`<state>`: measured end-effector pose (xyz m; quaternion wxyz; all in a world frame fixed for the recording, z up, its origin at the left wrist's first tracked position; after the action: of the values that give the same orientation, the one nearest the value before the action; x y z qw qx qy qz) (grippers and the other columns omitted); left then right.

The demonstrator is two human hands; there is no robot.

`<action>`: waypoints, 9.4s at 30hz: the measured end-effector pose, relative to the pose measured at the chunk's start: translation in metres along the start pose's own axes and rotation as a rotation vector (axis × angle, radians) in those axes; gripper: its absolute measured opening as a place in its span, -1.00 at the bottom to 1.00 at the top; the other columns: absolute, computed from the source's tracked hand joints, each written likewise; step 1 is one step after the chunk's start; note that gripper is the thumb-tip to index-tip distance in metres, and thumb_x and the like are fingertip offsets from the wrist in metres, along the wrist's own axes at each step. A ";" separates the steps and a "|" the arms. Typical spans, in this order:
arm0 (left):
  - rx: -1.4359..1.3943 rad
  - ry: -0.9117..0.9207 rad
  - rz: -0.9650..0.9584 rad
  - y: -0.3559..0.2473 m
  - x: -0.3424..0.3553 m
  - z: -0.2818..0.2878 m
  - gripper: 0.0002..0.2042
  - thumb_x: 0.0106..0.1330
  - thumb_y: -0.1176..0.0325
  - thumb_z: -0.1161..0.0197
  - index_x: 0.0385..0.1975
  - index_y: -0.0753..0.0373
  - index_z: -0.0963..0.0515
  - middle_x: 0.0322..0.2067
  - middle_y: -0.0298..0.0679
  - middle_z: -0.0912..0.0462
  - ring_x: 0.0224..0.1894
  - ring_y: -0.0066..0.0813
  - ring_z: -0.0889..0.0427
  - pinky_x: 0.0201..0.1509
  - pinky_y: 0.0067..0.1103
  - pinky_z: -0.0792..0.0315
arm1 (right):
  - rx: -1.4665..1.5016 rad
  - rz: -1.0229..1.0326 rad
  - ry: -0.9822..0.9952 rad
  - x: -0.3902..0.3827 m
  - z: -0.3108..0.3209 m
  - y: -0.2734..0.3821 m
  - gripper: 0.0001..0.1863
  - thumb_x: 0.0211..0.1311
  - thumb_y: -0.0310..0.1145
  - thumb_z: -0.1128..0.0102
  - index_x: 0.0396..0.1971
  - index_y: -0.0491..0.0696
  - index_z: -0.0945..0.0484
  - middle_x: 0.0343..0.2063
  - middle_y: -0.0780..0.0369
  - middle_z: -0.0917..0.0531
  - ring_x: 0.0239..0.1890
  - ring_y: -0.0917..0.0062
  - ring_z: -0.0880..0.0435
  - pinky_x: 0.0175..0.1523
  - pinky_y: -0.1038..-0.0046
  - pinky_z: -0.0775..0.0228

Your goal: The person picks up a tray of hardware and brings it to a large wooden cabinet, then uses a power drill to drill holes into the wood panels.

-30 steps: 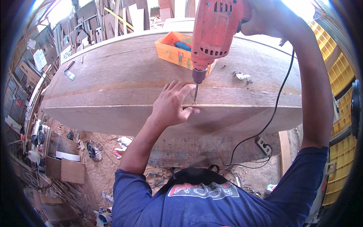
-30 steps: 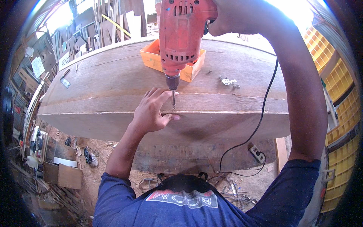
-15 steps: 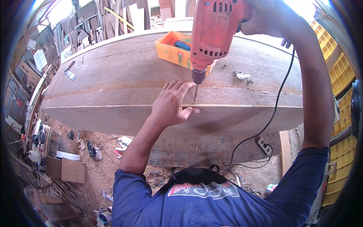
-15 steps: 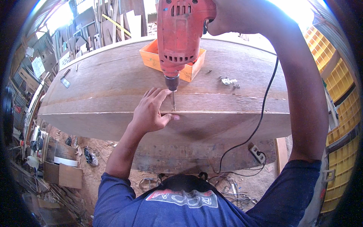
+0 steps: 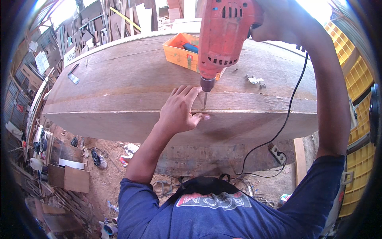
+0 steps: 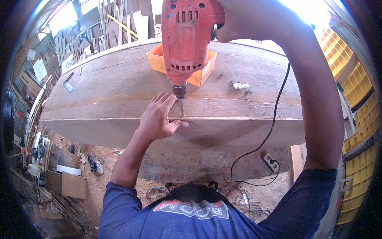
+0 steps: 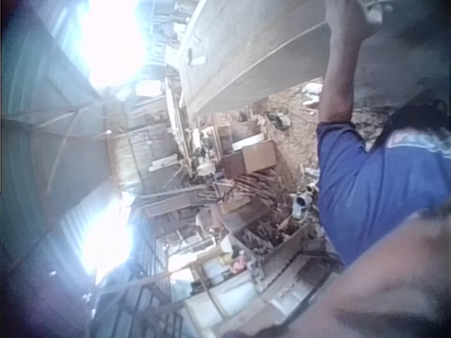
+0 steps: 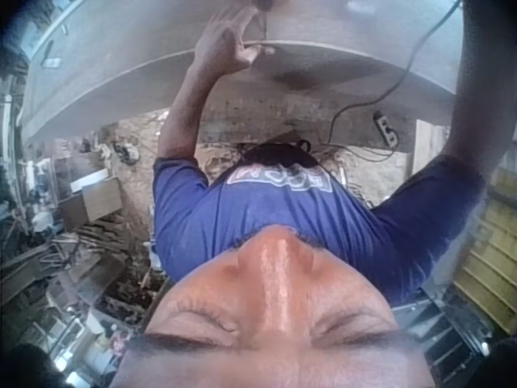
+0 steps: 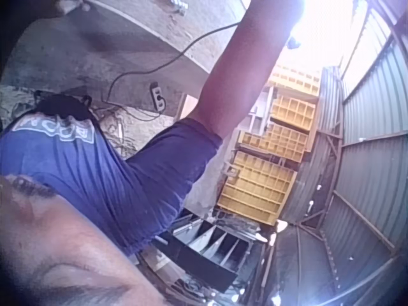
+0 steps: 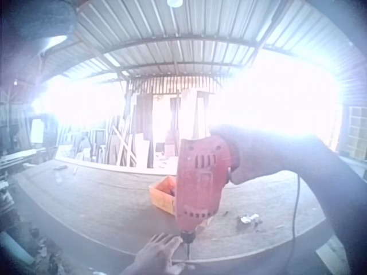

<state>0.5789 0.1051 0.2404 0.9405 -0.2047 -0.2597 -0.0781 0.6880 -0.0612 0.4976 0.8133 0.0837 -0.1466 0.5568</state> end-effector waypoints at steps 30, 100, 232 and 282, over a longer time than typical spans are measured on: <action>0.063 -0.046 -0.007 -0.006 0.000 -0.005 -0.35 0.05 -0.06 -0.55 0.07 0.27 -0.64 0.01 -0.12 -0.63 0.14 -0.04 -0.55 0.25 -0.25 -0.43 | -0.149 -0.496 -0.606 -0.237 0.028 -0.127 -0.50 -0.06 -0.49 -0.46 -0.03 -0.08 -0.54 -0.23 0.31 -0.65 -0.20 0.64 -0.60 -0.05 0.49 -0.50; 0.267 -0.334 0.339 0.172 -0.124 0.148 -0.76 0.63 0.19 0.03 -0.11 0.23 -0.47 -0.04 -0.02 -0.75 -0.02 0.12 -0.72 -0.02 -0.18 -0.59 | 1.054 -1.180 -1.129 -0.317 -0.265 -0.024 -0.57 0.18 -0.45 -0.43 0.03 -0.12 -0.49 -0.40 0.27 -0.59 -0.54 0.62 -0.55 -0.47 0.53 -0.41; -1.239 -0.608 0.306 0.156 -0.056 0.191 -0.65 0.62 0.36 0.20 -0.11 0.56 -0.47 -0.12 -0.02 -0.56 -0.64 -0.35 -0.65 -0.66 -0.48 -0.58 | -0.222 -0.062 -0.066 0.150 -0.051 0.261 -0.44 -0.01 -0.38 -0.44 0.05 -0.13 -0.51 -0.18 0.12 -0.65 -0.13 0.29 -0.68 0.04 0.29 -0.55; -0.253 -0.365 0.358 0.203 -0.129 0.161 -0.79 0.62 0.23 -0.02 -0.20 0.24 -0.46 -0.30 -0.12 -0.65 -0.24 -0.17 -0.68 -0.18 -0.35 -0.49 | -0.118 -0.084 -0.222 0.139 -0.070 0.187 -0.38 -0.14 -0.37 -0.54 0.04 -0.05 -0.55 -0.25 0.16 -0.69 -0.25 0.35 -0.72 -0.13 0.37 -0.60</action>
<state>0.4467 0.3626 0.2295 0.8440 -0.3736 -0.3728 0.0957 0.5707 0.1509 0.4726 0.8183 0.1026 -0.2644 0.4999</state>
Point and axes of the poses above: each hand's wrist, its own x-axis towards the middle knuckle, its own z-axis out of the back of the hand, y = z × x, the point moved 3 cm from there along x, towards the middle knuckle
